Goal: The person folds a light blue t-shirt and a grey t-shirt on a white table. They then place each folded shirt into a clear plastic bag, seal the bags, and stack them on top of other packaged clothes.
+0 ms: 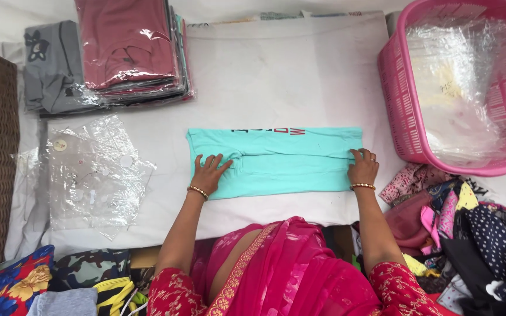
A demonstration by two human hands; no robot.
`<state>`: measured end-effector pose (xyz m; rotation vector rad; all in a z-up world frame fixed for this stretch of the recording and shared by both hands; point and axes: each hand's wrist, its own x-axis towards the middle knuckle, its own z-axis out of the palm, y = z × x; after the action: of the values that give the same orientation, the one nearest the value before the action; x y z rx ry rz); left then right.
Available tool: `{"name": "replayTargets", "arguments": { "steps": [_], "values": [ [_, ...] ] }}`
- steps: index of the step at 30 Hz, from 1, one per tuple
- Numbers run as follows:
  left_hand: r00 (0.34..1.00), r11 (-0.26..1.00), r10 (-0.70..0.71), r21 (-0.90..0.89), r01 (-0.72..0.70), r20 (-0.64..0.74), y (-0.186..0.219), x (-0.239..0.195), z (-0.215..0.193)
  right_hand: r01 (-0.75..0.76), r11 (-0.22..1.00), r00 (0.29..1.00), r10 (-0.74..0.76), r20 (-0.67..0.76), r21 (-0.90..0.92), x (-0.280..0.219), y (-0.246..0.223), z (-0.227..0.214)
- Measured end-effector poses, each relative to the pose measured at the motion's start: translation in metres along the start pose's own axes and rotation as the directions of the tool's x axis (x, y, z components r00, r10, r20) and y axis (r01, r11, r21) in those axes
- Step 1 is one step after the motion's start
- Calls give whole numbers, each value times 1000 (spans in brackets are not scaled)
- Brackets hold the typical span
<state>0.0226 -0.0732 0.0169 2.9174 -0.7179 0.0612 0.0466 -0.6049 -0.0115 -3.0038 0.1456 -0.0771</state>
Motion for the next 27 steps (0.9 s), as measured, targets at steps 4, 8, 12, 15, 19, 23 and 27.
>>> {"name": "replayTargets", "arguments": {
  "steps": [4, 8, 12, 15, 19, 23, 27],
  "values": [
    [994, 997, -47, 60, 53, -101, -7, 12, 31, -43, 999, 999, 43, -11, 6, -5, -1, 2],
    [966, 958, -213, -228, 176, -149, -11, 16, 4, -68, 994, 997, 72, -37, 87, -8, 5, -4],
    [993, 993, -9, -119, 23, 120, -13, 4, -24, -185, 967, 982, 190, -14, 175, -11, 26, 10],
    [960, 944, -99, -281, 174, 262, -7, -3, -30, -256, 934, 962, 270, -25, 249, -9, 33, 15],
    [970, 905, -211, -351, 241, 122, -6, -7, -7, -261, 920, 956, 288, -55, 291, 0, 31, 19],
    [892, 778, -452, -475, 411, 32, -14, -3, 19, -216, 918, 964, 255, -79, 334, 26, 39, 34],
    [733, 635, -678, -540, 552, -48, -46, -4, 59, -213, 894, 973, 231, 1, 395, 66, 53, 62]
  ]
}}
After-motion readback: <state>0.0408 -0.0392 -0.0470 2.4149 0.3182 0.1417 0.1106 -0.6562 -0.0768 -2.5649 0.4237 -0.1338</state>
